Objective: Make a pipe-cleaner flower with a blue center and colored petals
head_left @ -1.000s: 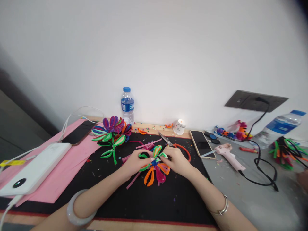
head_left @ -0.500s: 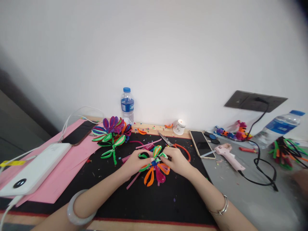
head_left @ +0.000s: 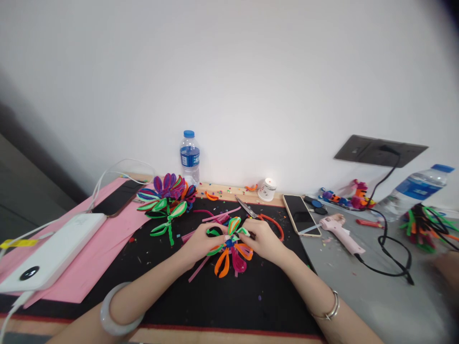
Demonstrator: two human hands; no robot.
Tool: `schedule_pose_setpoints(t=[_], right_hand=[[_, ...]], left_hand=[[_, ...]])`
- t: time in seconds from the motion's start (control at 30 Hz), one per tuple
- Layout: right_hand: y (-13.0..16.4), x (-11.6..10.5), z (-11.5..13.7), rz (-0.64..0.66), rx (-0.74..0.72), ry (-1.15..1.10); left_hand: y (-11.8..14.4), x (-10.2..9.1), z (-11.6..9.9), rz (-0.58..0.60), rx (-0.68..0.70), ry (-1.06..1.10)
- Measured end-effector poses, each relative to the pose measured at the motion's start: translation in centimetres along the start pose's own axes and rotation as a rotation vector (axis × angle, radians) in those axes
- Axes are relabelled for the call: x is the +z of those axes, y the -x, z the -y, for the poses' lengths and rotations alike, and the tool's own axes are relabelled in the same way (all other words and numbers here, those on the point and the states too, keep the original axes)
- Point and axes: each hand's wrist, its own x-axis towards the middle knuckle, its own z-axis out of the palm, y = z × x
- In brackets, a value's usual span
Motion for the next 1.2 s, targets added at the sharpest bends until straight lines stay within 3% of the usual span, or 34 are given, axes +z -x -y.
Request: schedule_pose_setpoints(t=[1.2], right_hand=[[0.1, 0.07, 0.01, -0.005, -0.001, -0.005]], left_hand=[[-0.02, -0.07, 0.06, 0.001, 0.029, -0.042]])
